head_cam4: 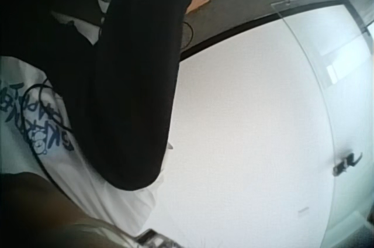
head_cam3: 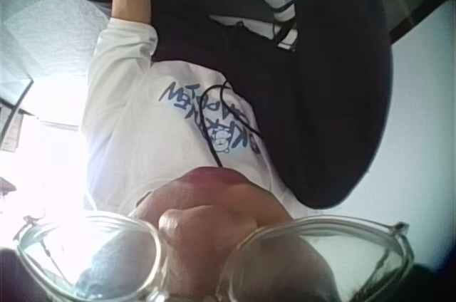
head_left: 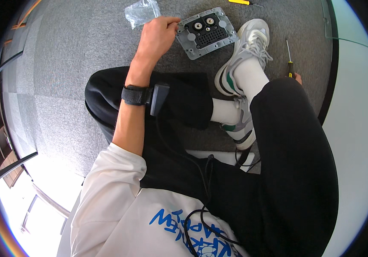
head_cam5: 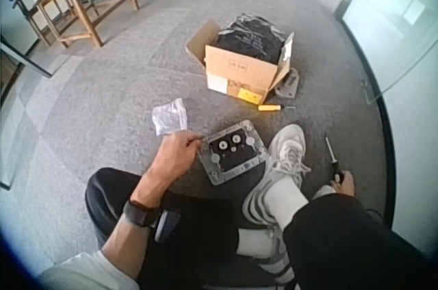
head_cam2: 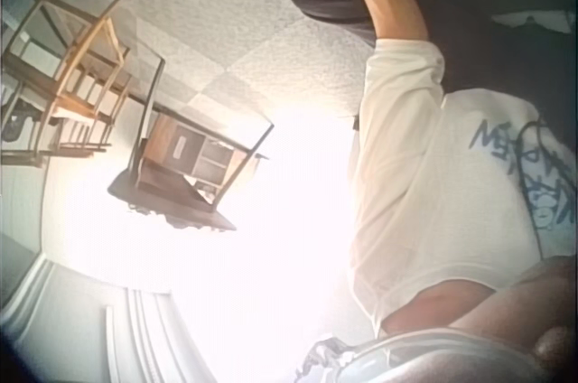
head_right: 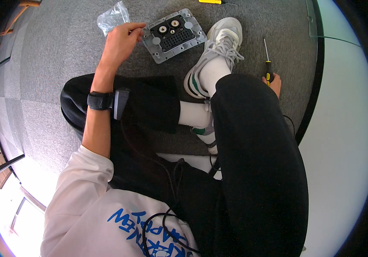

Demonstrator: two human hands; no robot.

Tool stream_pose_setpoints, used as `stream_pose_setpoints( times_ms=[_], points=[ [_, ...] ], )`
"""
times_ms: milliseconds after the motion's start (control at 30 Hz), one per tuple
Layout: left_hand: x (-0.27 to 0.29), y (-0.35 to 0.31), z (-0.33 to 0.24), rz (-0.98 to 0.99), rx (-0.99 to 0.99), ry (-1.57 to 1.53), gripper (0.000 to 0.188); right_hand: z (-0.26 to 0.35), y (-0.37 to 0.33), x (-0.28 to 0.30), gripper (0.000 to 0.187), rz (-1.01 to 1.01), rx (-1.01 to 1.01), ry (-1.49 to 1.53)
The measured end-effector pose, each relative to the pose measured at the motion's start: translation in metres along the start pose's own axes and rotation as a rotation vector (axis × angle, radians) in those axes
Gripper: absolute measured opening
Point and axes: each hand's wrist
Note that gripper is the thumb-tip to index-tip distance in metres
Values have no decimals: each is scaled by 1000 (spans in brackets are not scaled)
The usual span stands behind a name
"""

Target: The person uses a screwdriver to manipulate screws on a metal plate, handles small screws by hand, and picks up a long black cable while sitting on the floor.

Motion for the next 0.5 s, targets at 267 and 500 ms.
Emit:
stream_pose_setpoints(
  times_ms=[267, 500],
  points=[
    [-2, -2, -4, -1, 1, -82, 17, 1, 2, -2, 64, 31, -45, 57],
    [-6, -4, -5, -52, -128, 9, 17, -10, 9, -3, 66, 43, 0, 35]
  ],
)
Point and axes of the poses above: each hand's wrist, its own y-axis towards the middle knuckle, its own x-axis out of the back of the hand, z = x × y, and after that the axes turned 7 degrees about x, right-handed
